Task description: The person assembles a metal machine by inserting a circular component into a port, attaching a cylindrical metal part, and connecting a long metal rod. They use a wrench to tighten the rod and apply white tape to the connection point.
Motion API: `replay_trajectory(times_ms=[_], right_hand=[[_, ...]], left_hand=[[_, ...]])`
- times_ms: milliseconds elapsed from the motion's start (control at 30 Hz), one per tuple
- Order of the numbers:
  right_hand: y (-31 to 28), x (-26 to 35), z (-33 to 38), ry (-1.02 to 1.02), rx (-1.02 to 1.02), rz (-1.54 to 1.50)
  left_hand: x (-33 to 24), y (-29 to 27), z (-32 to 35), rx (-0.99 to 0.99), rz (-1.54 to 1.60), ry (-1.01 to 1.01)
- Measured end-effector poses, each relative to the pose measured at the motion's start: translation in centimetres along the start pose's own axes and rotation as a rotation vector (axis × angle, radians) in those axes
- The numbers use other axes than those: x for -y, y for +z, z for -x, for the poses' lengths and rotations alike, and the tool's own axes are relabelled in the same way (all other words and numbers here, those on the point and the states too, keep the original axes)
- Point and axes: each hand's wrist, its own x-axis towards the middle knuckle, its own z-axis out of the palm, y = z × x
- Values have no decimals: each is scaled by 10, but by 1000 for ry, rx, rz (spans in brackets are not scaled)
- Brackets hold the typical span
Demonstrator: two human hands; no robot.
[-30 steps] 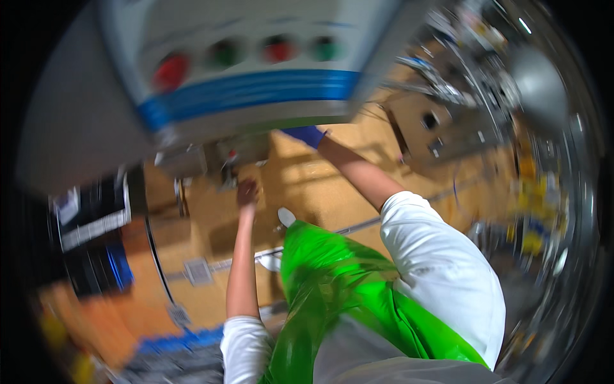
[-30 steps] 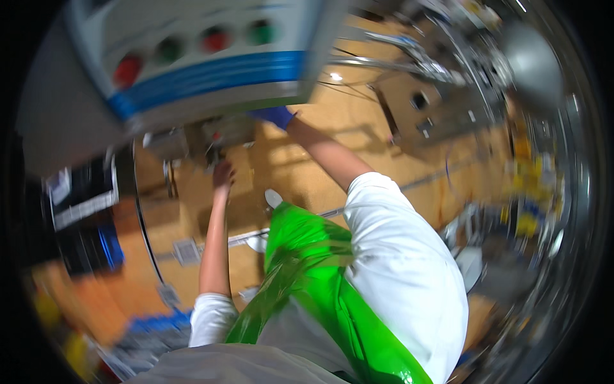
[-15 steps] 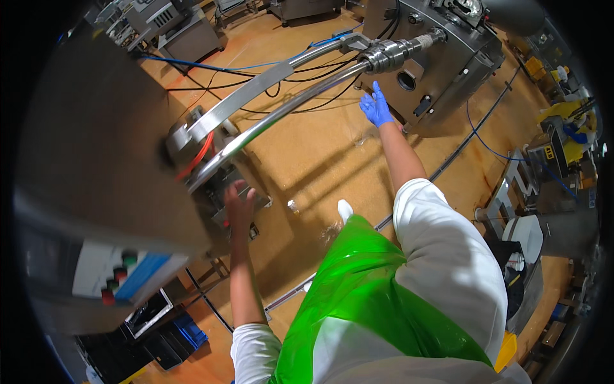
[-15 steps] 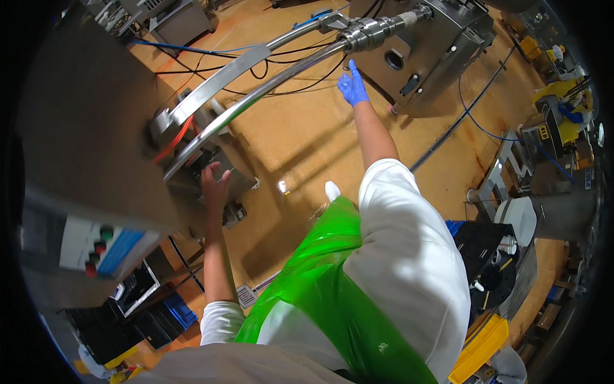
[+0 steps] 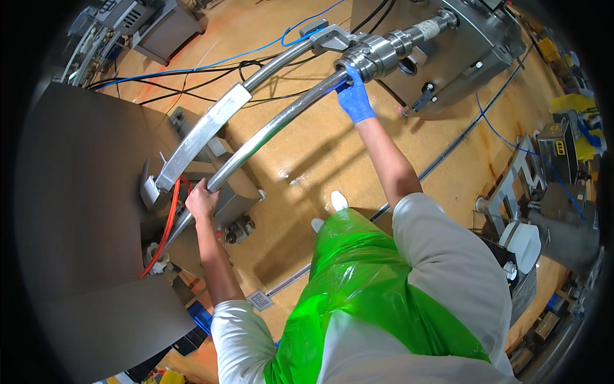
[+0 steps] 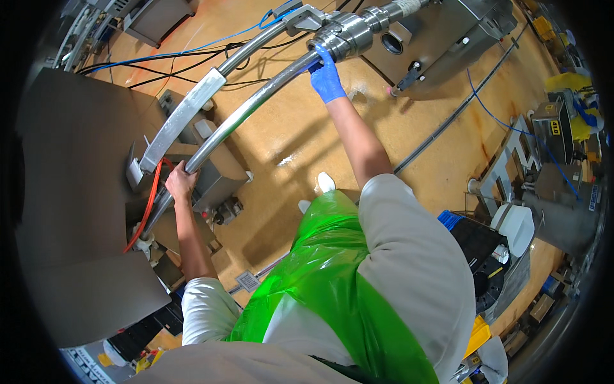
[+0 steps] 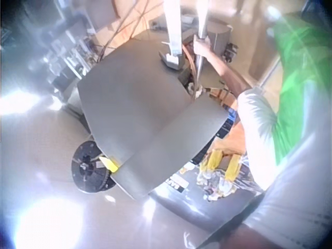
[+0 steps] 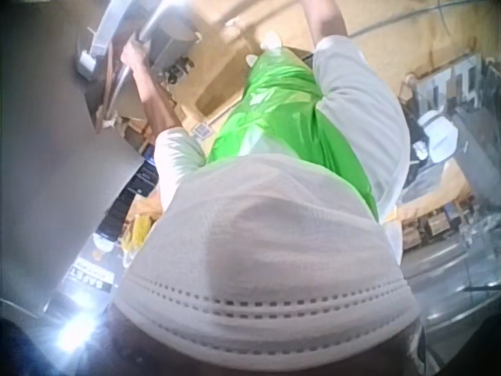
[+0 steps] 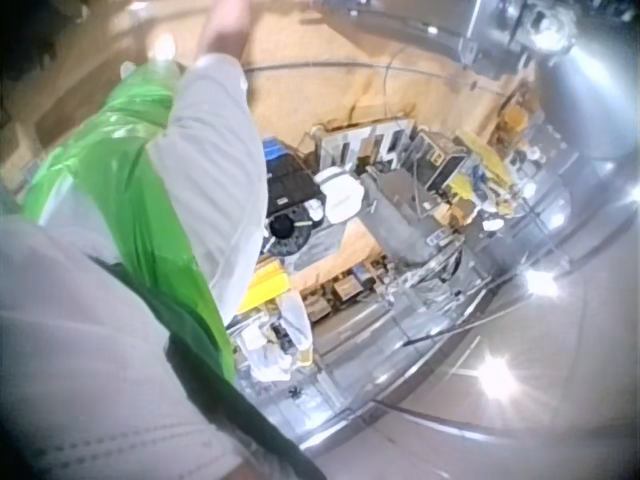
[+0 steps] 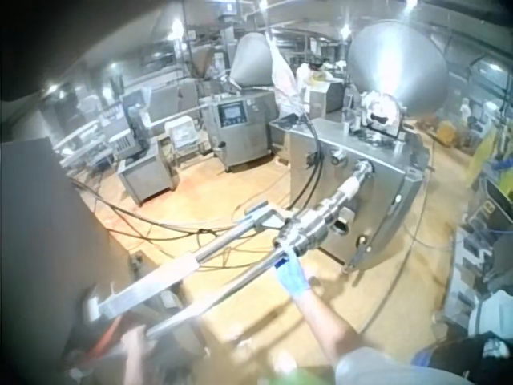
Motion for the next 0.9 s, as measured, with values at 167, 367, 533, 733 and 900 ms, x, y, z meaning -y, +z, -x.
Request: replay_trajectory(times_ms=[167, 367, 533, 733, 900], right_hand=[[33, 8, -11, 29, -252, 225], [30, 8, 1, 9, -229, 136], [-14, -8, 4, -12, 142, -98], [-19, -9, 2, 33, 115, -179], [-46, 38, 19, 455, 242, 288]], left_hand=[[0, 2, 1, -14, -57, 31], [3, 5, -2, -73, -27, 89], [5, 2, 0, -94, -38, 78], [26, 24, 4, -44, -98, 69], [1, 15, -1, -124, -72, 87]])
